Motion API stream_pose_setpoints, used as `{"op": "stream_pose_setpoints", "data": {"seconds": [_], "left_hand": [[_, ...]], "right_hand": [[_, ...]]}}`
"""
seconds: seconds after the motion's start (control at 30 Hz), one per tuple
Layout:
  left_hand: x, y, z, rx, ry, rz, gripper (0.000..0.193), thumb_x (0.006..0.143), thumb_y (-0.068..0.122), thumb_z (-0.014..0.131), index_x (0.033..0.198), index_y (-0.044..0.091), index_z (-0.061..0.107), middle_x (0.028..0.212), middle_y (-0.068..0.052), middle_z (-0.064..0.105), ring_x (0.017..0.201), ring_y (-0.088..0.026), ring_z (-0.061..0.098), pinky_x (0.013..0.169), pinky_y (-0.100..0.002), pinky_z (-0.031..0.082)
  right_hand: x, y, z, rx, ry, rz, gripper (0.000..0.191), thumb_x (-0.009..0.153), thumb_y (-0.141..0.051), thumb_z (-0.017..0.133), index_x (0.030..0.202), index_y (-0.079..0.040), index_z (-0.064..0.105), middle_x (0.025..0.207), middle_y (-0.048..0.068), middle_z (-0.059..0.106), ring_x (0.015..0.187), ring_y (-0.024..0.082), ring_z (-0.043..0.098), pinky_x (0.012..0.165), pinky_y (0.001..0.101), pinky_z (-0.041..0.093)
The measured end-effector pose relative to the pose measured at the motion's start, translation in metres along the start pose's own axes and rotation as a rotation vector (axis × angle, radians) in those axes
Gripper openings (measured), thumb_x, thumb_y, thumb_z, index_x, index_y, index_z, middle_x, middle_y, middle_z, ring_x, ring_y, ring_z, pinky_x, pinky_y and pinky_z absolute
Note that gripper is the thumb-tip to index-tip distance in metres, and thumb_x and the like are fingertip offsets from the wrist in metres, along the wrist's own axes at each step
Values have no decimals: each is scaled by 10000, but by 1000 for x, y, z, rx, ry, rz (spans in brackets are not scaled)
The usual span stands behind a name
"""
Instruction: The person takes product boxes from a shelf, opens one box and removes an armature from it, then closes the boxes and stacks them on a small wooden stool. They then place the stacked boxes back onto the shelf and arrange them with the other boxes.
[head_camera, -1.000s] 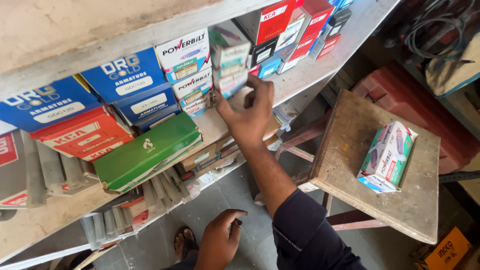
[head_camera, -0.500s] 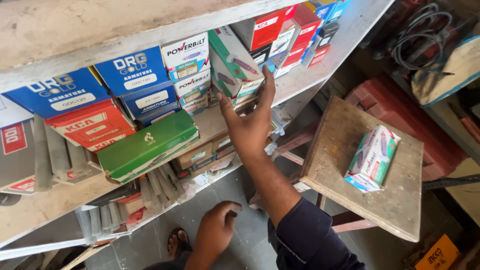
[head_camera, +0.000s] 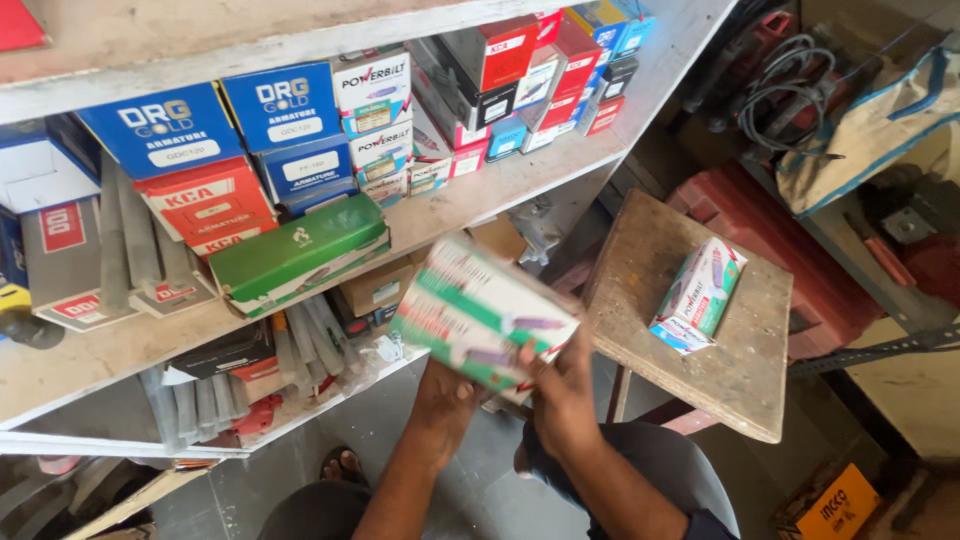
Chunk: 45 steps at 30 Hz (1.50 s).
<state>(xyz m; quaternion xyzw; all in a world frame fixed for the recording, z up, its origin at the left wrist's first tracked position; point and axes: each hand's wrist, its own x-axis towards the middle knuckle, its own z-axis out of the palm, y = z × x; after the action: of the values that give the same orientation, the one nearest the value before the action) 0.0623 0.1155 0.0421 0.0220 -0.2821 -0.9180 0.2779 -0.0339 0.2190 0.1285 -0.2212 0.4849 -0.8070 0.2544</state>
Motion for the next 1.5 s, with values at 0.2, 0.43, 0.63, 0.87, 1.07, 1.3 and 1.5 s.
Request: {"op": "stream_pose_setpoints", "data": {"seconds": [0.2, 0.43, 0.63, 0.87, 1.07, 1.3, 1.5], "left_hand": [[-9, -9, -25, -112, 189, 24, 740, 772, 193, 881, 1389, 75, 490, 1255, -77, 640, 1145, -276, 638, 984, -485, 515], [-7, -2, -52, 907, 55, 84, 722, 701, 146, 942, 1313, 40, 574, 1243, -116, 699, 1117, -248, 686, 961, -372, 577], [-4, 5, -38, 1107, -53, 397, 886, 591, 140, 953, 1321, 79, 455, 1337, -139, 621, 1246, -293, 633, 1114, -424, 442], [-5, 17, -24, 1173, -49, 535, 847, 614, 144, 935, 1313, 91, 458, 1340, -151, 622, 1314, -333, 592, 1282, -532, 225], [-6, 23, -26, 1184, -49, 596, 791, 629, 134, 918, 1292, 94, 488, 1319, -150, 645, 1320, -325, 604, 1288, -549, 252], [-12, 4, -50, 905, 105, 376, 844, 691, 199, 937, 1380, 62, 469, 1272, -137, 643, 1162, -245, 645, 995, -396, 554], [-10, -2, -75, 562, 269, 88, 745, 854, 363, 827, 1414, 1, 494, 1293, -99, 644, 1177, -227, 637, 1014, -410, 523]], "right_hand": [[10, -4, -21, -441, -317, 307, 833, 767, -57, 841, 1465, -34, 387, 1268, 109, 630, 1184, 245, 601, 993, 418, 511], [48, -12, -50, -983, -714, 45, 861, 694, -71, 861, 1448, -102, 448, 1356, 123, 609, 1286, 276, 596, 1081, 371, 463], [59, 3, -56, -972, -881, -116, 660, 808, -111, 834, 1409, -99, 561, 1501, 122, 572, 1447, 327, 546, 1187, 414, 453], [60, 5, -50, -904, -896, -262, 782, 791, -145, 847, 1463, -81, 453, 1567, 180, 484, 1537, 414, 383, 1248, 487, 348], [62, 1, -42, -832, -915, -278, 749, 777, -185, 862, 1411, -85, 475, 1472, 168, 543, 1489, 384, 486, 1318, 540, 266], [64, 0, -43, -795, -861, -378, 726, 809, -166, 868, 1419, -94, 482, 1445, 148, 566, 1453, 352, 522, 1286, 506, 347], [56, -4, -48, -753, -399, 82, 760, 802, -138, 860, 1433, -11, 457, 1272, 152, 634, 1201, 264, 606, 1012, 397, 504]]}}
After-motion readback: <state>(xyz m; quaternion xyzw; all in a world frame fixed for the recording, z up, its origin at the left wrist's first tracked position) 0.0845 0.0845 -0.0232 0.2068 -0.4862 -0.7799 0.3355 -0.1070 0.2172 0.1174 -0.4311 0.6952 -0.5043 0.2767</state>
